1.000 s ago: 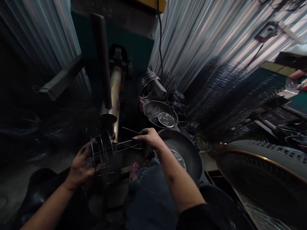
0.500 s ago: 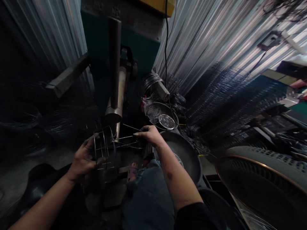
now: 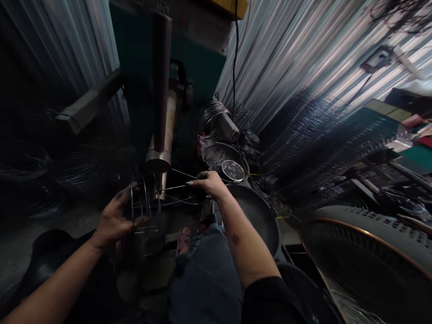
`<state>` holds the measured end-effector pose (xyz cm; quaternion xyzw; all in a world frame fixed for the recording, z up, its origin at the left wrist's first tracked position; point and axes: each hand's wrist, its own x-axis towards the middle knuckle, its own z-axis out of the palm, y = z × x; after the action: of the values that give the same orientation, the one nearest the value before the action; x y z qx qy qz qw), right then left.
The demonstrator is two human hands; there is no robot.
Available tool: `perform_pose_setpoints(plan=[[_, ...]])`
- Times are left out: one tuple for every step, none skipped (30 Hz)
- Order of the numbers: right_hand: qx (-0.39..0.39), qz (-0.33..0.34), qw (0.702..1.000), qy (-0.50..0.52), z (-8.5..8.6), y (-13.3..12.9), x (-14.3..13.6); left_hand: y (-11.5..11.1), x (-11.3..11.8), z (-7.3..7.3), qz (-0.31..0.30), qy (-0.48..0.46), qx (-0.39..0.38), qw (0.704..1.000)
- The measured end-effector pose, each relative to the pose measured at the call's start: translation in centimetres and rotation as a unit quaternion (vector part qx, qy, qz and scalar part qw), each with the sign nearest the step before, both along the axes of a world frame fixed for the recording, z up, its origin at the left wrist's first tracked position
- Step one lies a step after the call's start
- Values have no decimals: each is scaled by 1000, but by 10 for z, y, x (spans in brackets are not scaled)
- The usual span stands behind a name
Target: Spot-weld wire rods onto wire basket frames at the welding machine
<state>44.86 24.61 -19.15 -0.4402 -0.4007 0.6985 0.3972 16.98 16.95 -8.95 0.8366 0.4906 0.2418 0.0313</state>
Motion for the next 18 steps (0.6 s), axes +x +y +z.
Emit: perform_pose_setpoints(plan=[[6, -3, 1000, -6, -1, 0, 0, 0, 0, 0, 0, -4, -1, 1000], [9, -3, 1000, -8, -1, 1, 0, 0, -1, -1, 1, -6, -1, 1000], [8, 0, 1000, -5, -2, 1, 0, 0, -2, -1, 4, -6, -3, 1000], [6, 3, 1000, 0, -2, 2, 0, 0, -2, -1, 7, -4, -4, 1000], [5, 6, 1000, 6, -2, 2, -1, -1, -3, 0, 9, 1, -5, 1000], [2, 6, 1000, 10, -2, 3, -1, -1, -3, 1, 12, 4, -5, 1000], [-1, 6, 1000, 13, -2, 3, -1, -1, -2, 2, 14, 7, -6, 1000], [-4, 6, 1000, 15, -3, 4, -2, -1, -2, 3, 15, 8, -4, 1000], [-6, 6, 1000, 15, -3, 4, -2, -2, -1, 4, 15, 10, -2, 1000], [-7, 8, 1000, 14, -3, 4, -2, -2, 0, 4, 13, 9, -1, 1000], [-6, 9, 1000, 12, -4, 4, -2, -2, 0, 4, 7, 6, 1, 1000], [-4, 8, 1000, 9, -4, 4, -2, -2, 0, 4, 1, 5, 2, 1000], [-1, 9, 1000, 5, -5, 4, -2, -1, 0, 3, -4, 4, 2, 1000], [1, 10, 1000, 2, -7, 4, -2, -1, 0, 2, -6, 1, 0, 1000], [2, 11, 1000, -1, -8, 5, -2, -1, -1, 1, -5, -3, -6, 1000], [5, 10, 1000, -4, -9, 5, -2, -1, -2, 1, -1, -7, -13, 1000], [10, 7, 1000, -6, -9, 4, -1, 0, -4, 0, 2, -13, -20, 1000], [16, 3, 1000, -9, -9, 4, -1, 0, -5, 0, 5, -17, -29, 999]])
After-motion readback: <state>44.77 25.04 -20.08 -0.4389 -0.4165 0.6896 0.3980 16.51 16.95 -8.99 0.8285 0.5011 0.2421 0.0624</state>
